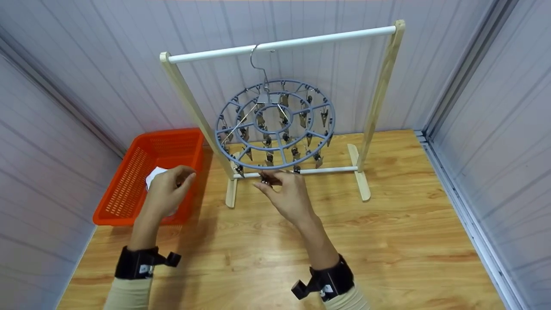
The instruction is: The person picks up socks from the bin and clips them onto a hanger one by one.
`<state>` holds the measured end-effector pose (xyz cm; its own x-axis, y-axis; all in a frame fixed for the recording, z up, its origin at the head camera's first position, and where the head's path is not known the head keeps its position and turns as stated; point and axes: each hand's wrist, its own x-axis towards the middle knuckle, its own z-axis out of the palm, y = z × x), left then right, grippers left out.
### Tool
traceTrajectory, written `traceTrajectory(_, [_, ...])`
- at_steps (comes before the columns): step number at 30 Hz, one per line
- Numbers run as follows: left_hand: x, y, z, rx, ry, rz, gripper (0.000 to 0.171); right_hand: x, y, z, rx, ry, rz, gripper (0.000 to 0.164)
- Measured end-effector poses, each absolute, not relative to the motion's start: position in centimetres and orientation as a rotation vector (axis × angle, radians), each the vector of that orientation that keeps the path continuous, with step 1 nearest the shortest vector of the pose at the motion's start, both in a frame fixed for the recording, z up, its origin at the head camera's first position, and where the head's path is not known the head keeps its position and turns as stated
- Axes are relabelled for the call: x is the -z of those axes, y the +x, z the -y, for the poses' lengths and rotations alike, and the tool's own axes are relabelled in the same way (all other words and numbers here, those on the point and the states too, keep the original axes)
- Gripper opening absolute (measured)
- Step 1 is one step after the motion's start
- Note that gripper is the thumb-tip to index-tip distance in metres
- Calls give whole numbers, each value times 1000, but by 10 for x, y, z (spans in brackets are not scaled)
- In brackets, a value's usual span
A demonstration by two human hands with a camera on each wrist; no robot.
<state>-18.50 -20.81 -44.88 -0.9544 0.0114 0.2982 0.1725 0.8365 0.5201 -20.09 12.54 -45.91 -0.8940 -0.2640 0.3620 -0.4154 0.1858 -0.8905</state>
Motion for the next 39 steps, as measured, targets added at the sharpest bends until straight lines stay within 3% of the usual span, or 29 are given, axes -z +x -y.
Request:
traceTrajectory(18, [438,-247,279,617,-149,2998,29,464,-201,-129,-1741,712,2275,28])
traceTrajectory(39, [459,-265,348,877,143,3026,38,461,-202,-127,-1834,664,2305,32])
